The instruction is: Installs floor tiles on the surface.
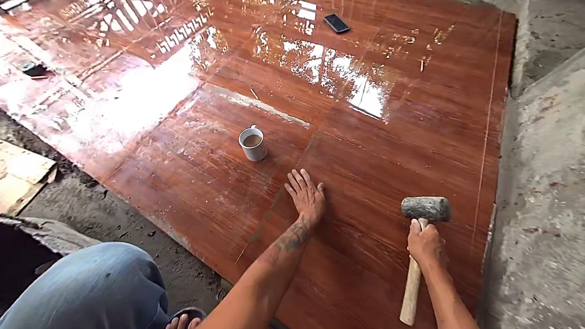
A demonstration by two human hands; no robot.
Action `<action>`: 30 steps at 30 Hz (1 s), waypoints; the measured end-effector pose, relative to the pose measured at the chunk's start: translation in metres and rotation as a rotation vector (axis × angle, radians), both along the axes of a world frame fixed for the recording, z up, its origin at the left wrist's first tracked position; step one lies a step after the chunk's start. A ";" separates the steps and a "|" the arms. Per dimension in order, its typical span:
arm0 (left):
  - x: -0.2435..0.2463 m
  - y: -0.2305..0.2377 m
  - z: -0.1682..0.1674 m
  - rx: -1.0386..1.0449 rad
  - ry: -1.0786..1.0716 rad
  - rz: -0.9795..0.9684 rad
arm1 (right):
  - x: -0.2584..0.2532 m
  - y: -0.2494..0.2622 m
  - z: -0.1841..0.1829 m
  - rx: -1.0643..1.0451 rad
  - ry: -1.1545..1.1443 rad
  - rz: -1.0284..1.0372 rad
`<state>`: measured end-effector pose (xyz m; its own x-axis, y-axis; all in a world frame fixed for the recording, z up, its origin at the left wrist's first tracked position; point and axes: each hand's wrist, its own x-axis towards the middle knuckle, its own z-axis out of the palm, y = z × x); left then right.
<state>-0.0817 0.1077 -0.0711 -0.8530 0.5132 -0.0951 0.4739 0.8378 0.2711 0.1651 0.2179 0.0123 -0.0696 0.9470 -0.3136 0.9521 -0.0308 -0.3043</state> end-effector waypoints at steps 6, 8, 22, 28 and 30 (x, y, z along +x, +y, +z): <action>0.057 -0.119 0.024 -0.121 -0.117 0.124 | -0.004 -0.004 0.001 0.001 -0.044 0.050; 0.059 -0.142 0.029 -0.160 -0.168 0.126 | -0.005 -0.009 0.002 0.006 -0.056 0.067; 0.061 -0.182 0.064 -0.360 -0.406 0.137 | -0.035 -0.094 -0.003 0.005 -0.090 0.300; 0.068 -0.194 0.066 -0.387 -0.445 0.180 | -0.029 -0.091 -0.004 0.018 -0.041 0.290; 0.069 -0.195 0.066 -0.391 -0.451 0.196 | -0.027 -0.091 -0.006 0.020 -0.041 0.287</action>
<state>-0.0132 -0.0876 -0.0047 -0.7597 0.2060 -0.6168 0.2120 0.9751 0.0646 0.1379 0.1271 0.0064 -0.3230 0.8965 -0.3032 0.9325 0.2469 -0.2635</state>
